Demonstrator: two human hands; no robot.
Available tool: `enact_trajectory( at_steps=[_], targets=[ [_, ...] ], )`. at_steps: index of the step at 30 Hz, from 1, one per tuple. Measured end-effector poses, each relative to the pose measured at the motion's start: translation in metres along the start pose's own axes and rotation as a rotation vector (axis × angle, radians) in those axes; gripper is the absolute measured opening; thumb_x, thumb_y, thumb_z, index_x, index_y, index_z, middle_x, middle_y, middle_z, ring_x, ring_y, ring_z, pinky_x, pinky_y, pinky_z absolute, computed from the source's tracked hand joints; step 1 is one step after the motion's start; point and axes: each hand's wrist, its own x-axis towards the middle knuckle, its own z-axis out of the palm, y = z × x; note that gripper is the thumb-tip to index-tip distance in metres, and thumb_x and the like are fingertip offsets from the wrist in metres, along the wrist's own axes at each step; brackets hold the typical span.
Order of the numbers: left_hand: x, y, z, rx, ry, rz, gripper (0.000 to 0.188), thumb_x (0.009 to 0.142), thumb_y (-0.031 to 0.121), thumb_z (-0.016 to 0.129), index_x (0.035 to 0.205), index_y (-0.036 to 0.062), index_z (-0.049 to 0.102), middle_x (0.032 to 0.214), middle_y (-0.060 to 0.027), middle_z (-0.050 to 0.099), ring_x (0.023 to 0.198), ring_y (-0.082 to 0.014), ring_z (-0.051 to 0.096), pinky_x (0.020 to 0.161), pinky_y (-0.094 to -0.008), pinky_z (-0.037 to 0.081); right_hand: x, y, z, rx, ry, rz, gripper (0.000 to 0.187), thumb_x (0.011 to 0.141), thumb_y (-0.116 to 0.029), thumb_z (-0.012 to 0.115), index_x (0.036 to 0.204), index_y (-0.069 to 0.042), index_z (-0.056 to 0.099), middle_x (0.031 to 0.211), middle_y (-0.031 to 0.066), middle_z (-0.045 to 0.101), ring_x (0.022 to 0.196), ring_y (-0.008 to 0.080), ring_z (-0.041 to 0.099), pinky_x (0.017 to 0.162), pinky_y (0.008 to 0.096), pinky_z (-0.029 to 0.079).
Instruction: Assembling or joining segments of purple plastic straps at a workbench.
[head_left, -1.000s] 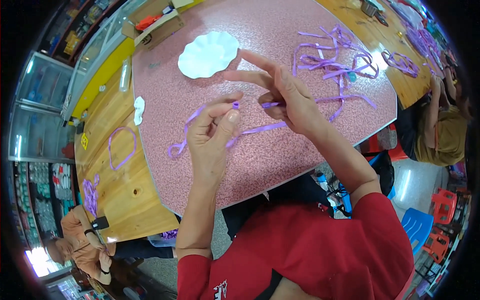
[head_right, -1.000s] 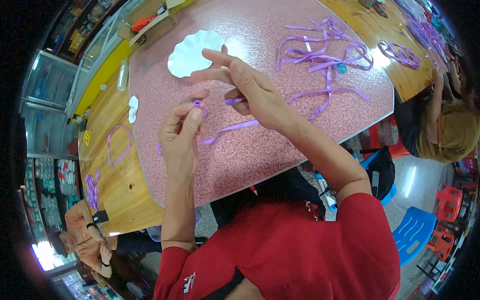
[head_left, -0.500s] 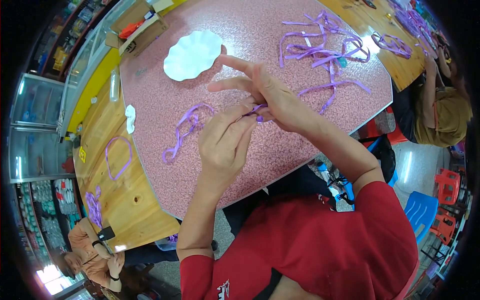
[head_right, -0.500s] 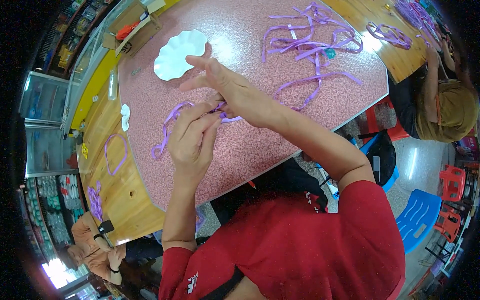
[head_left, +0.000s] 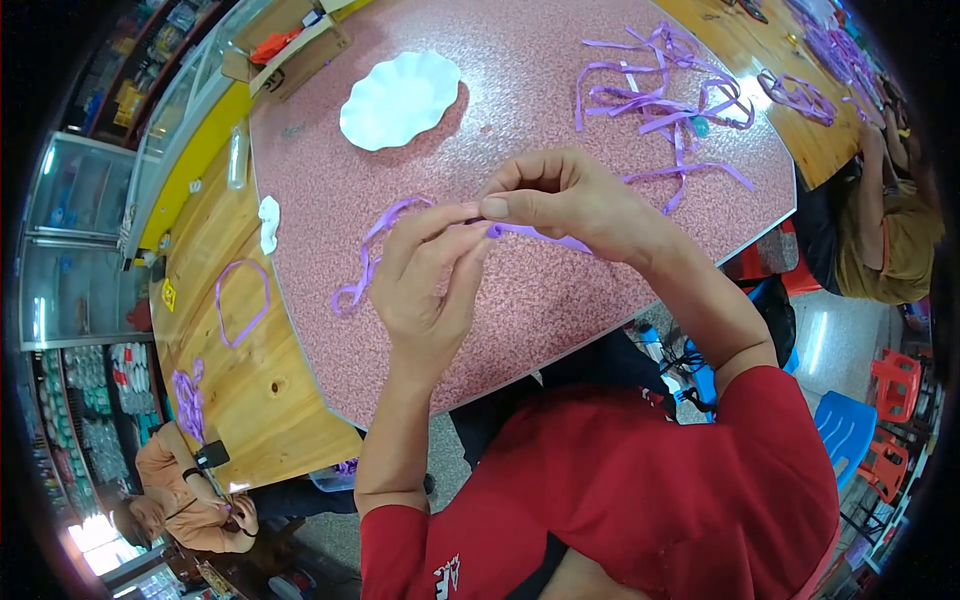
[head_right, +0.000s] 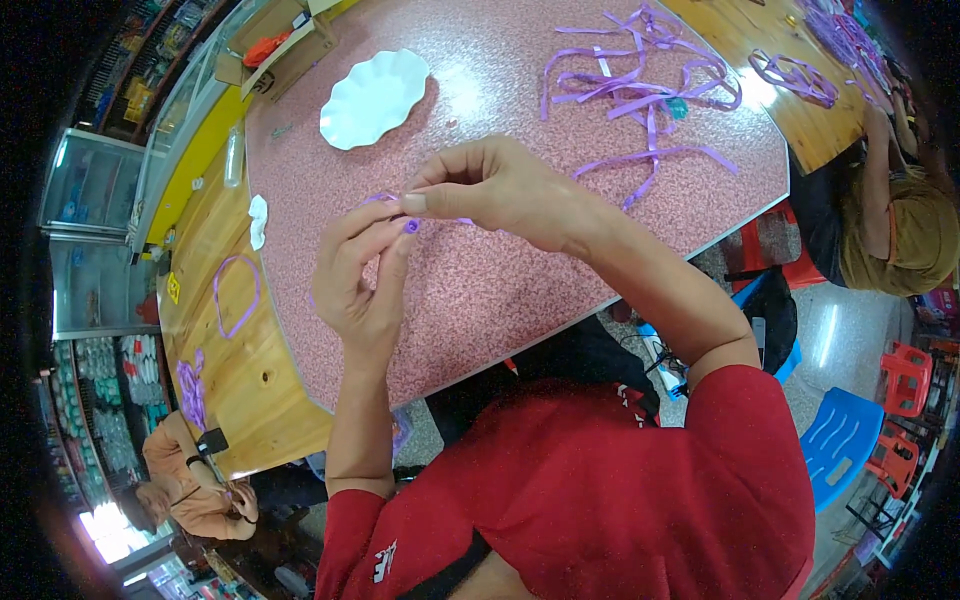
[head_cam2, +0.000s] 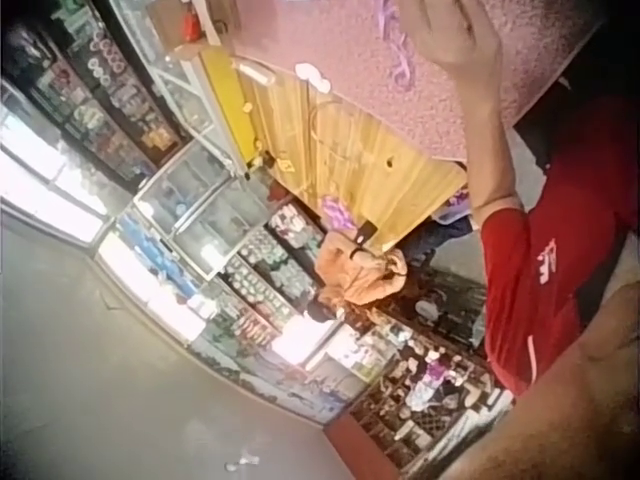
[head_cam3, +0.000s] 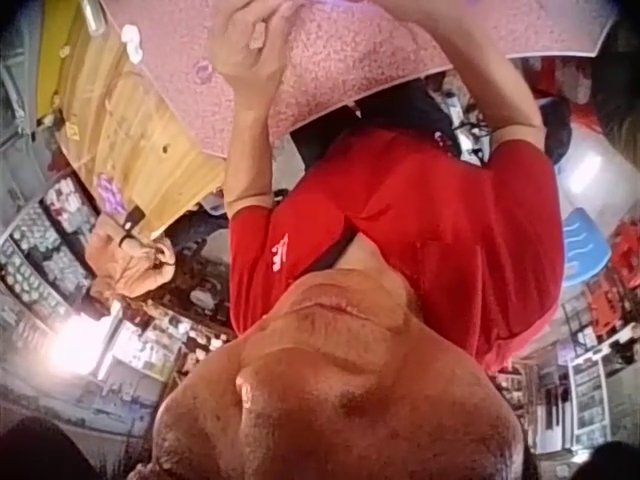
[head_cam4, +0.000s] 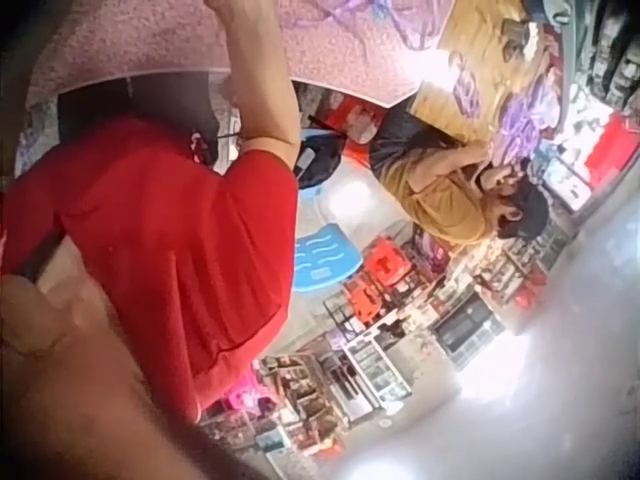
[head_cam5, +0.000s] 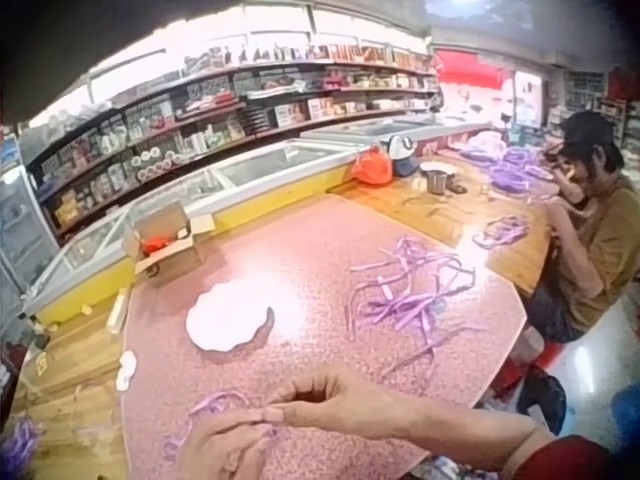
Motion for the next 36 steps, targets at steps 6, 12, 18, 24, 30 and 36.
enact_trajectory(
  at_steps=[6,12,18,24,30,36],
  targets=[
    [-0.013,-0.008,-0.004,-0.311,0.108,-0.304,0.012,0.085,0.0,0.069,0.096,0.002,0.066,0.091,-0.0052,0.061,0.07,-0.0104,0.052,0.064,-0.0228,0.042,-0.005,-0.001,-0.008,0.405,0.041,0.143,0.017,0.093,-0.02,0.067,0.096,-0.004,0.069,0.067,-0.0075,0.052,0.051,-0.0004,0.033,0.045,0.0175,0.022],
    [-0.018,0.0,0.008,-0.667,0.165,-0.651,0.009,0.091,0.005,0.065,0.1,0.0018,0.064,0.087,-0.0023,0.063,0.07,-0.0054,0.049,0.062,-0.0211,0.04,-0.003,0.006,-0.003,0.65,-0.04,0.124,0.018,0.094,-0.019,0.065,0.101,-0.002,0.064,0.068,-0.0069,0.049,0.051,-0.0011,0.029,0.044,0.0174,0.02],
    [-0.02,0.001,0.012,-0.867,0.269,-0.723,0.01,0.093,0.007,0.064,0.102,0.0027,0.064,0.095,-0.0089,0.069,0.068,-0.0073,0.053,0.062,-0.0222,0.043,0.001,0.011,0.005,0.616,-0.057,0.063,0.014,0.092,-0.015,0.066,0.101,-0.005,0.066,0.07,-0.0066,0.05,0.052,0.0008,0.03,0.046,0.0188,0.022],
    [-0.02,0.005,0.01,-0.889,0.334,-0.741,0.012,0.092,0.006,0.064,0.104,0.0032,0.064,0.099,-0.011,0.07,0.069,-0.0101,0.057,0.065,-0.0258,0.047,0.0,0.019,0.008,0.421,0.042,-0.003,0.014,0.09,-0.012,0.068,0.103,-0.006,0.068,0.075,-0.0053,0.057,0.055,0.0015,0.032,0.048,0.0193,0.023],
    [-0.022,0.003,0.007,-0.944,0.356,-0.732,0.014,0.092,0.005,0.065,0.105,0.0036,0.064,0.1,-0.0102,0.07,0.071,-0.0115,0.058,0.068,-0.0272,0.047,0.001,0.023,0.018,0.191,0.126,-0.175,0.016,0.09,-0.011,0.069,0.104,-0.004,0.07,0.091,0.001,0.069,0.069,0.0036,0.053,0.06,0.0189,0.042],
    [-0.02,0.005,0.006,-0.711,0.285,-0.644,0.014,0.09,0.003,0.067,0.104,0.0025,0.067,0.093,-0.0037,0.065,0.079,-0.0081,0.054,0.071,-0.0229,0.043,-0.009,0.016,0.016,-0.011,0.194,-0.244,0.014,0.091,-0.01,0.068,0.102,-0.001,0.07,0.091,0.0027,0.07,0.086,0.008,0.062,0.076,0.0229,0.051]
  ],
)
